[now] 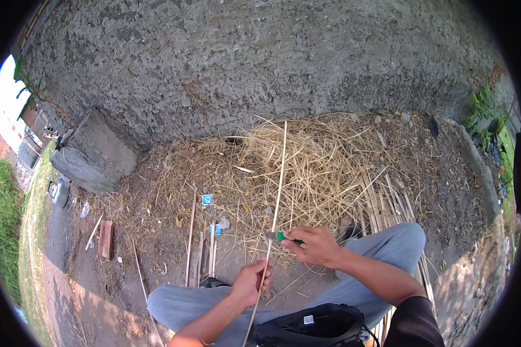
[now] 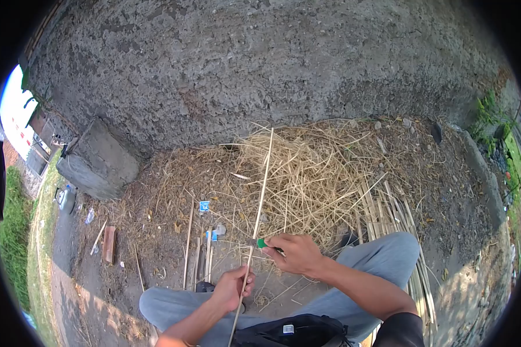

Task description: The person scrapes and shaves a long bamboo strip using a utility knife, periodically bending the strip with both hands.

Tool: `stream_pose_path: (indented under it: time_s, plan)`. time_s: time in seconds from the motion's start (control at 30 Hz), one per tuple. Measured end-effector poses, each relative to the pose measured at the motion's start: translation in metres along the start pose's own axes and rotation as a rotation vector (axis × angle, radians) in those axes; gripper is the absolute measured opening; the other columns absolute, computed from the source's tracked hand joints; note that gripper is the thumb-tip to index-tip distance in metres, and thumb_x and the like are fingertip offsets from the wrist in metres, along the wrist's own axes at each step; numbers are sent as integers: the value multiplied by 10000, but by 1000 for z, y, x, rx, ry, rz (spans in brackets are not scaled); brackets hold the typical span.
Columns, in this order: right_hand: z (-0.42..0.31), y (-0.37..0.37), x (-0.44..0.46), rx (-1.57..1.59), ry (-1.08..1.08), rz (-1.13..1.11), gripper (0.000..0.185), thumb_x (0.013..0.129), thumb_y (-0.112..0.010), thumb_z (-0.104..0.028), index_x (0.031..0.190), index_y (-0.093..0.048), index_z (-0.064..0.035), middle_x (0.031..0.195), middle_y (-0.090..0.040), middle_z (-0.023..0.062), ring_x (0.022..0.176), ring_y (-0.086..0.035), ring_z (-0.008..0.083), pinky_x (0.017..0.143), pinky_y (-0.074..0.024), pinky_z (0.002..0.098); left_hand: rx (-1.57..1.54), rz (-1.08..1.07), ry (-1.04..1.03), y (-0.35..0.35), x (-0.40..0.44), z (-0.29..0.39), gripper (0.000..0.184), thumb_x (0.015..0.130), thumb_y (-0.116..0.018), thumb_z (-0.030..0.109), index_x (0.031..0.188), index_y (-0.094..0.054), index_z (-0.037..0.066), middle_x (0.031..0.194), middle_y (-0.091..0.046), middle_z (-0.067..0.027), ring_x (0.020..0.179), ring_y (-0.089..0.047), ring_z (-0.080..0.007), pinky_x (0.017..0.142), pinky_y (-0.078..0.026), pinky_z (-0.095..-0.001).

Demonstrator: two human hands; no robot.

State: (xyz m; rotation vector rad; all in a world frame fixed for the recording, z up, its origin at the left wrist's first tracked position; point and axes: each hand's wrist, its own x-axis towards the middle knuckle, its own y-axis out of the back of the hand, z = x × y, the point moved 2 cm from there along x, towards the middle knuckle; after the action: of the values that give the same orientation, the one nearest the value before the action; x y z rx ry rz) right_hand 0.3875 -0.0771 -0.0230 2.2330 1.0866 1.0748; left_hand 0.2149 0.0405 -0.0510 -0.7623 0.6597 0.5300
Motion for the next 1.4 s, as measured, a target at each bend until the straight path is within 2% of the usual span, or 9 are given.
stream_pose_path:
  time_s: [0.23,0.43,0.63,0.8,0.9,1.13,1.23,1.3,1.4]
  plan:
    - [-1,-3,0,55,-35,-22,182,841,-747,-223,849,-679,-55,862,-728,73,603,-676,236,502,-528,315,-9,-26,-28,2,-1,-6,261,1027,-458,311,873,-486,102,673,-435,11,494,-402,-96,413,-298,-247]
    - [-3,-4,0,62,-46,-26,189,840,-748,-215,851,-675,-40,875,-729,88,641,-691,242,533,-541,314,58,39,-115,-4,-6,-5,254,1038,-431,281,875,-472,91,613,-398,4,432,-367,-104,393,-282,-257]
    - [-3,-6,2,36,-20,-46,201,847,-741,-222,826,-660,-39,869,-728,89,602,-675,246,504,-526,325,40,5,-102,-1,-5,-7,249,1046,-401,257,896,-486,79,578,-378,13,407,-335,-79,384,-279,-257]
    - [-3,-5,1,33,-14,-33,205,848,-737,-227,810,-652,-44,858,-726,84,582,-666,248,490,-517,328,187,44,-161,-2,-8,-5,276,1053,-380,261,930,-523,60,570,-383,20,402,-311,-58,380,-291,-252]
    - [-3,-4,2,31,-6,-25,206,848,-737,-231,809,-653,-47,852,-726,79,582,-667,247,490,-517,327,119,56,-176,-3,-5,-11,284,1050,-376,269,902,-510,67,567,-367,27,403,-308,-61,370,-277,-248]
    - [0,-5,0,16,1,-27,196,843,-740,-229,814,-663,-51,857,-728,78,584,-670,241,489,-518,328,80,-53,-45,-1,-5,-8,298,1042,-380,308,864,-476,90,567,-340,36,397,-306,-78,384,-295,-256]
    - [0,-6,-2,26,4,-3,186,837,-745,-229,810,-675,-59,836,-724,65,550,-653,226,465,-504,324,161,-24,-116,-3,-8,-11,308,1041,-390,303,845,-479,83,577,-351,36,430,-317,-73,419,-305,-255]
    - [-4,-3,-1,1,6,1,179,833,-747,-230,810,-683,-65,814,-718,55,529,-638,217,450,-493,321,260,119,-249,-5,-10,-14,320,1042,-401,285,817,-482,72,595,-367,38,480,-328,-61,449,-297,-251]
    - [-6,-1,0,-22,14,20,164,826,-753,-235,818,-699,-80,775,-706,36,496,-614,205,421,-469,315,312,126,-298,-6,-16,-8,335,1044,-414,277,797,-486,63,618,-388,35,515,-326,-53,468,-290,-250]
